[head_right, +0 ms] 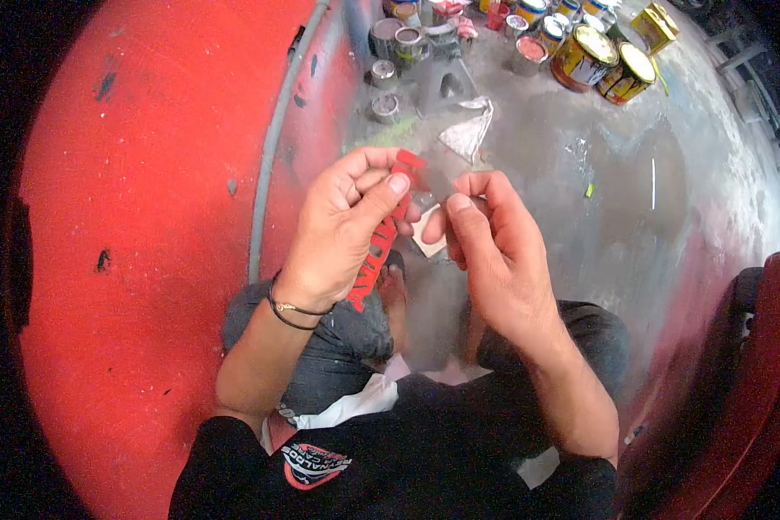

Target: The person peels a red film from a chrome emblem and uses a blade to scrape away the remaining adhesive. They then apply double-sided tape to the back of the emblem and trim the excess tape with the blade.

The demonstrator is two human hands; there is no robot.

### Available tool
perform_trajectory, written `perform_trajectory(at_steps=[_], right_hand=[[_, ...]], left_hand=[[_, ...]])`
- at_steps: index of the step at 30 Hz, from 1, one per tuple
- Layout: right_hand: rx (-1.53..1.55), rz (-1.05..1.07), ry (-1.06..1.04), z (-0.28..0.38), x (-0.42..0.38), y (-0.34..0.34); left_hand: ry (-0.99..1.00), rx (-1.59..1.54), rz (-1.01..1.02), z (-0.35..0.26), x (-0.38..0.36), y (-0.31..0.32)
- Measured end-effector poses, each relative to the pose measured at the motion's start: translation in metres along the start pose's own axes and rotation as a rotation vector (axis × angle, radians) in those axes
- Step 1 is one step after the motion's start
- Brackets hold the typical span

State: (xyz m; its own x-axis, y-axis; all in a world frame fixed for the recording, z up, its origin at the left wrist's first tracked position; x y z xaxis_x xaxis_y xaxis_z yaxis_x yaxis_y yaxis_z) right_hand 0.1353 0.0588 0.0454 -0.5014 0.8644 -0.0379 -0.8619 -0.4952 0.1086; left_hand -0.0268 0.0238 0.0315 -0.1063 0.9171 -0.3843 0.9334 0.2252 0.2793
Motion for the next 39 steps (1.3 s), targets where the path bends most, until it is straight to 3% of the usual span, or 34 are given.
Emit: perform_trajectory(at_steps=[1,7,13,22,31,39], right_hand=[[0.09,-0.021,0.016,-0.006,0.0,0.003],[-0.018,-0.003,0.092,-0.014,0.002,-0.002],[-0.123,-0.022,-0.005,-0.014,0.001,-0.006],[-0.048,-0.016,-0.002,-0.017,-0.001,-0.003],[-0.268,-0.041,-0.132,-0.007,-0.005,-0.009],[0.071,-0.043,-0.006,-0.015,-0.007,-0.006]], left_hand=[[0.009,0.019,0.016,-0.001,0.0,0.001],[-0.022,0.097,-0.015,0.003,0.003,0.001],[0.008,0.147,-0.017,0.006,0.005,0.001],[0.042,0.132,0.019,0.008,0.01,0.0],[0.02,0.103,0.088,0.007,0.01,0.004],[0.025,0.048,0.114,0.009,0.01,0.008]])
Point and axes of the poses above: each hand's wrist, its own x-axis towards the middle knuckle, its own y-axis out of the palm, z = x × y, the point moved 7 cm from there along x, towards the middle knuckle, and after that the axes turned 11 degrees about -y, right-handed, at the moved point
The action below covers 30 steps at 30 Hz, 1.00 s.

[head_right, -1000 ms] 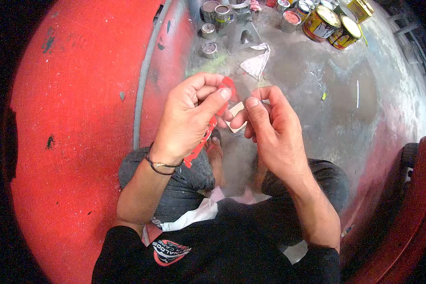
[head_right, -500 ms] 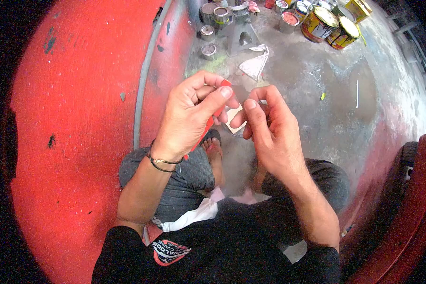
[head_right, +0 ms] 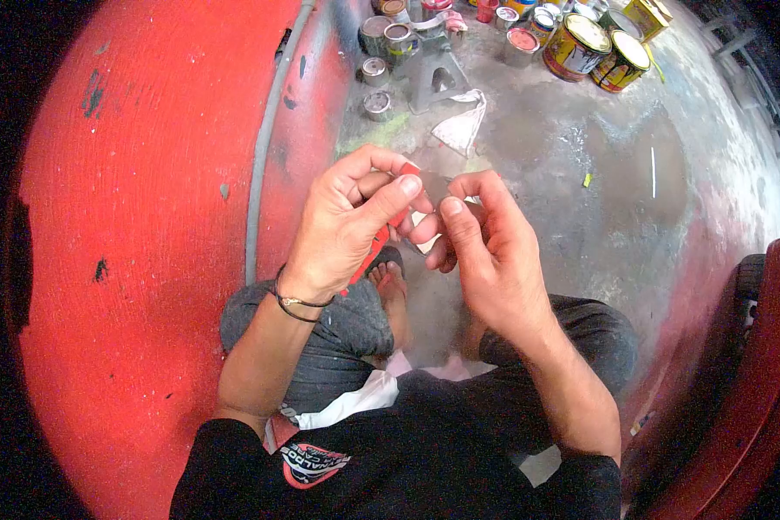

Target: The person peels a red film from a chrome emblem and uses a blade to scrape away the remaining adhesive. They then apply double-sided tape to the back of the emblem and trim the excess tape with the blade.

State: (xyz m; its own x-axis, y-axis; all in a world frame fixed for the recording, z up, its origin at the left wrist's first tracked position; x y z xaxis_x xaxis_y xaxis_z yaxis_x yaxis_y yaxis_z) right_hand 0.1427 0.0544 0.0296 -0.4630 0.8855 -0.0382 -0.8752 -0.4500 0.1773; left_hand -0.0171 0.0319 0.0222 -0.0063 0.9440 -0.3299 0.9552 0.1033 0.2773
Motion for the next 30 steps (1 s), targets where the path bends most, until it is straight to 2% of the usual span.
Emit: perform_trajectory(at_steps=[4,7,11,16,22,26,30], right_hand=[[-0.133,0.022,0.002,0.0,0.002,-0.004],[-0.401,0.021,-0.181,0.005,0.003,-0.004],[-0.459,-0.002,-0.333,0.01,0.004,0.001],[-0.707,-0.047,-0.644,0.023,0.003,0.003],[-0.928,-0.044,-0.764,0.033,-0.003,0.009],[-1.049,-0.067,-0.854,0.041,-0.005,0.012],[-1.083,-0.061,-0.838,0.04,-0.004,0.01]], left_hand=[[0.045,0.078,-0.031,0.002,0.0,0.0],[0.086,0.225,-0.16,-0.005,-0.007,0.006],[0.147,0.23,-0.205,-0.006,-0.01,0.007],[0.22,0.214,-0.225,-0.006,-0.009,0.005],[0.244,-0.002,-0.167,0.007,-0.002,0.005],[0.209,0.0,-0.143,0.006,-0.003,0.005],[0.168,-0.057,-0.121,0.007,-0.003,0.008]])
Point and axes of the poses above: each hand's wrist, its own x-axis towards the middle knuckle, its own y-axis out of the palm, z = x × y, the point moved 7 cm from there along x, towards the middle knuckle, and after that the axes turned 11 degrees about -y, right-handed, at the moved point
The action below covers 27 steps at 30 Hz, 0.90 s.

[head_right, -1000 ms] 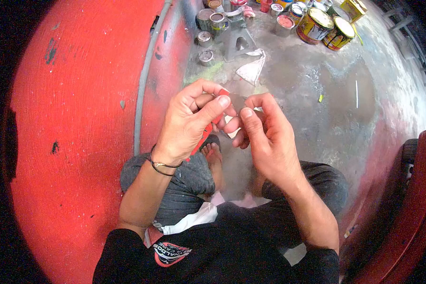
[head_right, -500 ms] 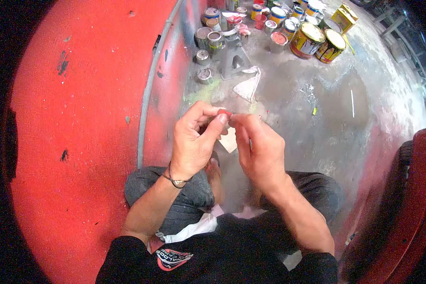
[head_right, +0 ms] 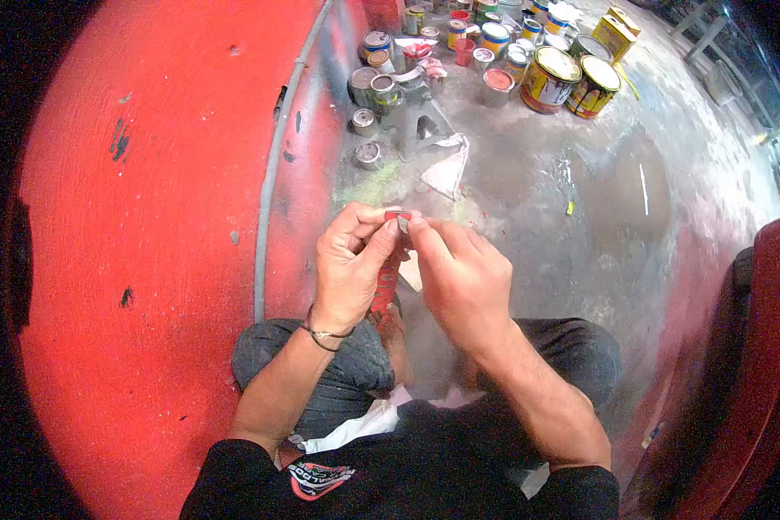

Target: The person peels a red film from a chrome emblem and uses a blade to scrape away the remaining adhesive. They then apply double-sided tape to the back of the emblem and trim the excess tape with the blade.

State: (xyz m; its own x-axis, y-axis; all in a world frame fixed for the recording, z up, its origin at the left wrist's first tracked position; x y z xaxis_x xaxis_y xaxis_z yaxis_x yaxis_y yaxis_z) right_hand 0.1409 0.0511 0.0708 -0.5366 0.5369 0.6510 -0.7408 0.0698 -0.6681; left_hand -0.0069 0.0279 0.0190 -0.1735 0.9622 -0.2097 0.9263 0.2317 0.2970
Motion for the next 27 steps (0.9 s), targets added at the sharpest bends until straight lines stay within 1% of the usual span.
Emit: perform_trajectory(at_steps=[2,5,8,11,13,16,19,21,25,27], right_hand=[[0.026,0.045,0.037,-0.006,-0.001,0.003],[0.219,0.059,0.223,-0.014,-0.001,0.007],[0.226,0.112,0.279,-0.019,-0.005,0.013],[0.193,0.137,0.221,-0.019,-0.005,0.013],[0.207,0.154,0.247,-0.016,-0.001,0.011],[0.207,0.168,0.275,-0.014,0.002,0.012],[0.203,0.167,0.307,-0.018,0.002,0.011],[0.191,0.181,0.331,-0.022,0.001,0.013],[0.128,0.148,0.247,-0.02,0.003,0.012],[0.128,0.129,0.193,-0.017,0.002,0.014]], left_hand=[[0.011,0.001,0.01,-0.005,-0.001,0.004],[0.058,0.054,0.022,-0.008,0.0,0.013],[0.065,0.173,-0.005,0.001,-0.001,0.009],[0.07,0.361,-0.035,0.002,-0.003,0.005],[0.073,0.509,-0.078,-0.007,-0.005,0.005],[0.205,0.541,-0.068,-0.02,-0.008,0.01],[0.271,0.589,-0.065,-0.021,-0.009,0.013],[0.274,0.614,-0.068,-0.021,-0.009,0.013],[0.258,0.709,-0.101,-0.021,-0.011,0.014],[0.299,0.773,-0.104,-0.017,-0.011,0.014]])
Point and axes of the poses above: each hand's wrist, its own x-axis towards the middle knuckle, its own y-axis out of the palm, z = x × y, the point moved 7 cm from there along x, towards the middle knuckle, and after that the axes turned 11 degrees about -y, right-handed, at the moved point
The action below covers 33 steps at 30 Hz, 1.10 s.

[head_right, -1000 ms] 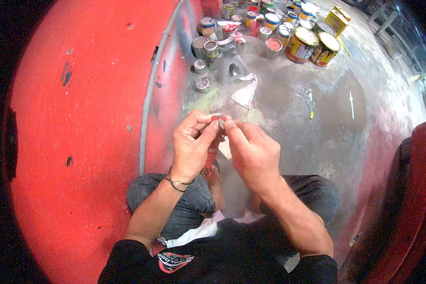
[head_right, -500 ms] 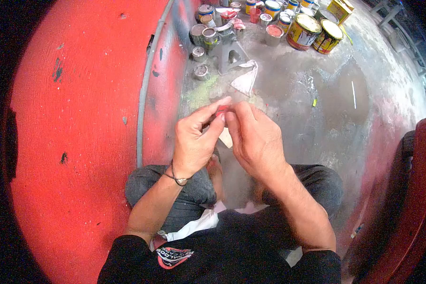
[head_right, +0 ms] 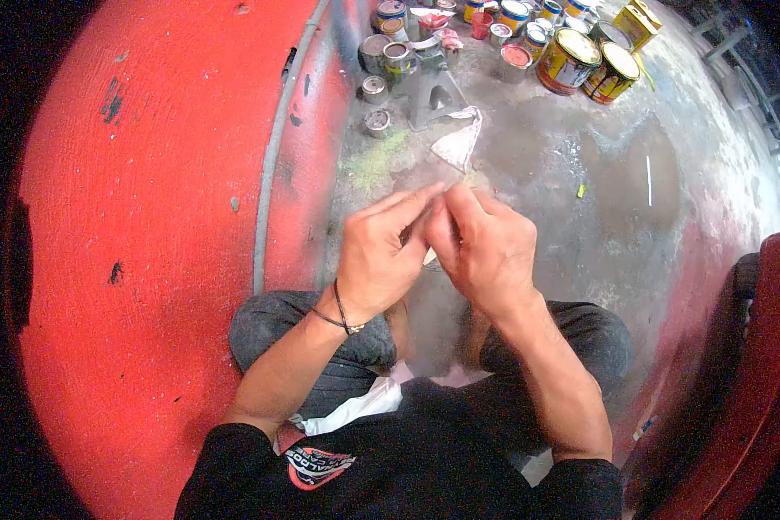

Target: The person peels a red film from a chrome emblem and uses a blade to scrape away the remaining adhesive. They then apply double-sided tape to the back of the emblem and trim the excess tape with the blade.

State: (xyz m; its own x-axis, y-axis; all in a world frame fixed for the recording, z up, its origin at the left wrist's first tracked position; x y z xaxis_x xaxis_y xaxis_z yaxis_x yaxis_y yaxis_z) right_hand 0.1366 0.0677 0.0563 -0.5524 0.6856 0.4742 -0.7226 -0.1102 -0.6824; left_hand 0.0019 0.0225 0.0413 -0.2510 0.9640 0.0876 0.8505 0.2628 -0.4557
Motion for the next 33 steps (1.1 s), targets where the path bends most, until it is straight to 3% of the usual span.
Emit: perform_trajectory(at_steps=[4,7,10,14,18,21,33], right_hand=[[0.155,0.005,0.083,0.004,-0.002,-0.001],[0.27,0.034,0.309,-0.009,-0.01,-0.001],[0.462,0.067,0.39,-0.019,-0.018,0.001],[0.471,0.123,0.318,-0.006,-0.005,-0.016],[0.613,-0.022,0.349,-0.012,-0.006,-0.017],[0.654,-0.038,0.25,-0.009,-0.005,-0.011],[0.655,-0.058,0.268,-0.007,-0.002,-0.01]], left_hand=[[-0.029,-0.019,0.0,0.008,0.001,0.004],[-0.322,-0.471,0.077,0.027,0.001,0.012],[-0.339,-0.551,0.087,0.029,0.004,0.011],[-0.32,-0.672,0.089,0.023,0.005,0.012],[-0.345,-0.664,0.134,0.01,0.0,0.01],[-0.337,-0.677,0.166,0.009,-0.002,0.01],[-0.298,-0.726,0.204,0.014,0.0,0.015]])
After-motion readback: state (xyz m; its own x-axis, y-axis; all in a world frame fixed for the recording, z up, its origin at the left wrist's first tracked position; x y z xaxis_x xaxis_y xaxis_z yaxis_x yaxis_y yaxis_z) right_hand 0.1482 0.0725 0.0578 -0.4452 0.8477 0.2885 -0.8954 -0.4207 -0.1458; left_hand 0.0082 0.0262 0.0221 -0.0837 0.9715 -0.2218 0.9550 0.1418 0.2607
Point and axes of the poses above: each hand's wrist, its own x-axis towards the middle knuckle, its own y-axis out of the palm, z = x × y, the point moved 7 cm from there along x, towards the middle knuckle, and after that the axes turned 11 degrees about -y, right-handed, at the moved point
